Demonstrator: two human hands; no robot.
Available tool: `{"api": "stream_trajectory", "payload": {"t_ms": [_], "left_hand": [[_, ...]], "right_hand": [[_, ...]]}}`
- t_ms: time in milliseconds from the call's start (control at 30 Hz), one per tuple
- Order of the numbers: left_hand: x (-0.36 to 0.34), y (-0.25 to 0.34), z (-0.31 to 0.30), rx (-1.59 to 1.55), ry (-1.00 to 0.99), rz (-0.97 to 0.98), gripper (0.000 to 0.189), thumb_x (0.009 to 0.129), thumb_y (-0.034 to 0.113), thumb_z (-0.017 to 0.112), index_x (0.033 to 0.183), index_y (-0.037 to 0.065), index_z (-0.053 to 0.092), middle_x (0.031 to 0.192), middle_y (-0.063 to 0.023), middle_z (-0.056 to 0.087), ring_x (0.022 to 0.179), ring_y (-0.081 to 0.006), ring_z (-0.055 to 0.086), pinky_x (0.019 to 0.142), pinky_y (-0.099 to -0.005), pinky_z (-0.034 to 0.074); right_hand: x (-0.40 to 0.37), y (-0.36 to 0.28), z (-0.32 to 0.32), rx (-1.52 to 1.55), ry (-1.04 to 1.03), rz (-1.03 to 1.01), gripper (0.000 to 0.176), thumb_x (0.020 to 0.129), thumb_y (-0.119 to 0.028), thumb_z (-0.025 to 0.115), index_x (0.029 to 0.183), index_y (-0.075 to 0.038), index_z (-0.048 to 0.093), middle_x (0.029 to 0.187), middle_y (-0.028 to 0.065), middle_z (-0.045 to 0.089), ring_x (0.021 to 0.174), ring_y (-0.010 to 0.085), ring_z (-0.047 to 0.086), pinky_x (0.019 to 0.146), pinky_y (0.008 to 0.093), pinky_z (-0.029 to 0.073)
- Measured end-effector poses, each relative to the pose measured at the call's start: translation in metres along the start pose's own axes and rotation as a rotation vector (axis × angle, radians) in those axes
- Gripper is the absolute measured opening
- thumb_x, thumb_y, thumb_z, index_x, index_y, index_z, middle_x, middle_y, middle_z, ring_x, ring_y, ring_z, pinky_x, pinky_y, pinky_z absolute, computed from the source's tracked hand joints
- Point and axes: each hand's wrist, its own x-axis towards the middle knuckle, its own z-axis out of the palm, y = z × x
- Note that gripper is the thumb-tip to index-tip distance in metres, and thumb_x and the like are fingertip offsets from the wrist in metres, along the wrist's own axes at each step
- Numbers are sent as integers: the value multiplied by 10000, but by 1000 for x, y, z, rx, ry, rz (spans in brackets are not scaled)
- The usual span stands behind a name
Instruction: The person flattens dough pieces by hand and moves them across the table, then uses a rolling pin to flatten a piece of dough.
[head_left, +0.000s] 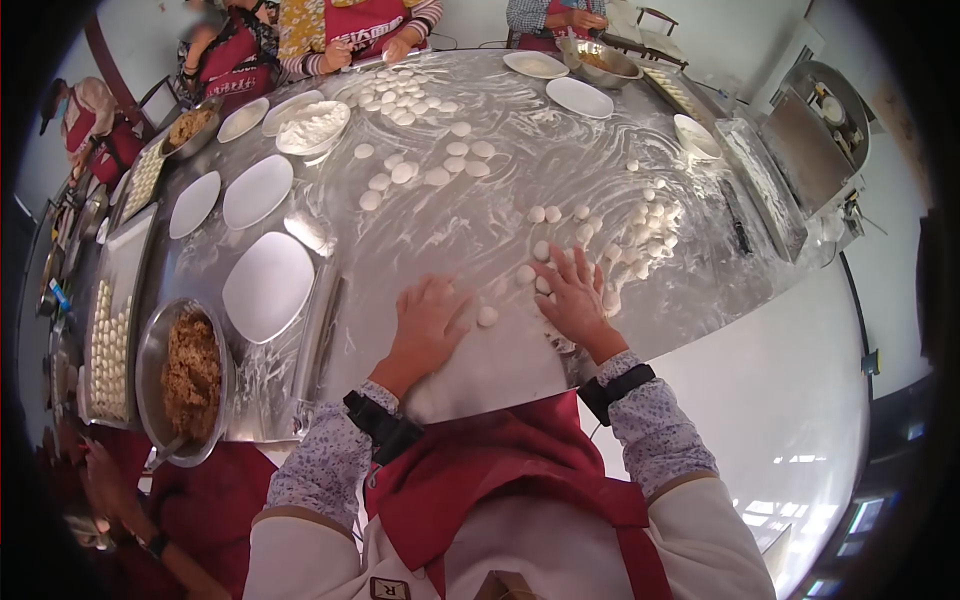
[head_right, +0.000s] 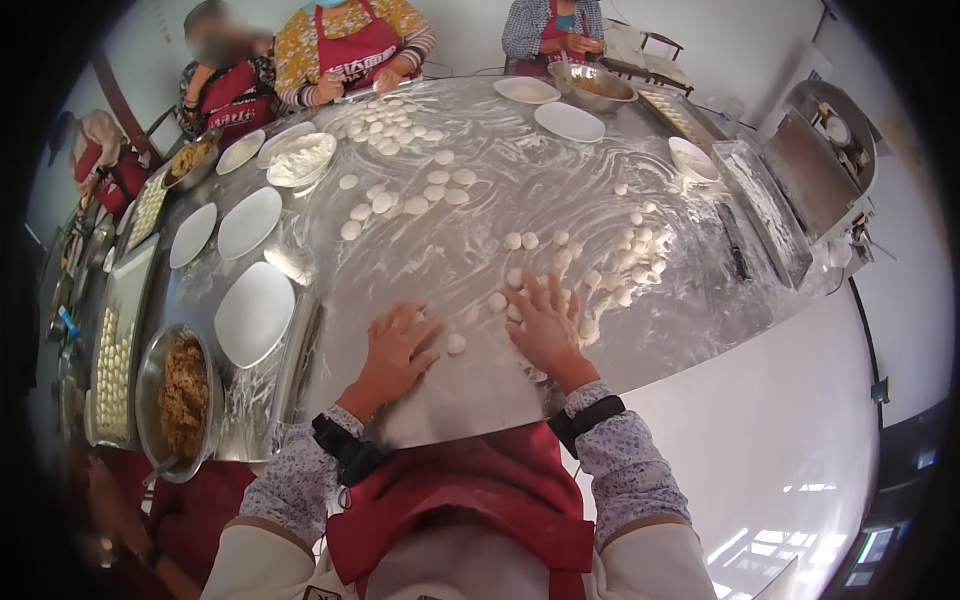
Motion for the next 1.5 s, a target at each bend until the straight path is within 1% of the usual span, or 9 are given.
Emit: {"api": "stream_trajectory", "payload": {"t_ms": [333,600,733,967,1133,1233,1300,1400,1500], "left_hand": [[6,23,11,-131,-41,144,380,809,277,693,1164,144,663,1141,-43,651,1127,-268,529,934,-447,351],[-28,14,-47,-463,-22,-139,248,849,261,671,1006,72,701,929,-111,672,927,-299,596,824,-413,424],[-58,-11,-45,-196,37,-208,252,863,279,665,998,69,704,910,-101,657,958,-305,587,830,-414,441],[-68,-21,-40,-253,79,-106,250,801,211,726,1007,78,678,1000,-119,612,987,-330,564,883,-439,439],[-69,-19,-45,-307,-16,-177,259,792,224,723,1009,89,680,1003,-111,600,1036,-335,539,923,-454,412],[-59,-9,-60,-52,-171,-219,348,861,306,657,1156,122,659,1126,-138,590,1145,-353,492,986,-519,348],[-42,3,-61,95,213,-164,479,926,392,566,1355,180,562,1360,-153,512,1312,-378,397,1075,-583,235],[-11,17,-68,122,308,-108,578,957,425,514,1481,196,432,1524,-148,376,1426,-386,284,1129,-609,142],[-21,-9,-2,267,26,-195,596,951,426,526,1482,172,431,1538,-144,367,1458,-377,245,1152,-610,85]], "right_hand": [[-13,-44,26,58,259,-108,492,822,-89,590,1308,-166,574,1405,79,515,1395,271,382,1137,565,203],[13,-38,23,176,278,-154,269,832,-105,584,1085,-142,669,1047,95,633,1059,293,578,959,492,352],[-18,-66,12,399,201,-269,242,839,-138,641,1077,-93,648,995,138,620,947,330,604,821,458,448],[-50,-72,2,550,-54,-77,271,801,-118,720,1051,-60,631,950,146,592,852,337,601,744,424,501],[-54,-66,6,655,-5,-215,268,774,-83,735,1016,-51,624,971,144,582,876,324,595,753,407,501],[-56,-63,17,664,-4,-219,290,762,-71,741,1026,-45,623,986,144,579,883,326,595,749,399,501],[-57,-63,20,649,9,-198,303,758,-65,741,1037,-42,624,988,144,577,879,329,595,748,397,500],[-59,-68,12,639,-25,-145,329,761,-61,732,1070,-42,620,993,144,573,895,334,592,759,403,498],[-61,-78,-3,728,-108,-29,336,766,-49,717,1086,-47,614,997,143,570,912,343,585,775,412,493]]}}
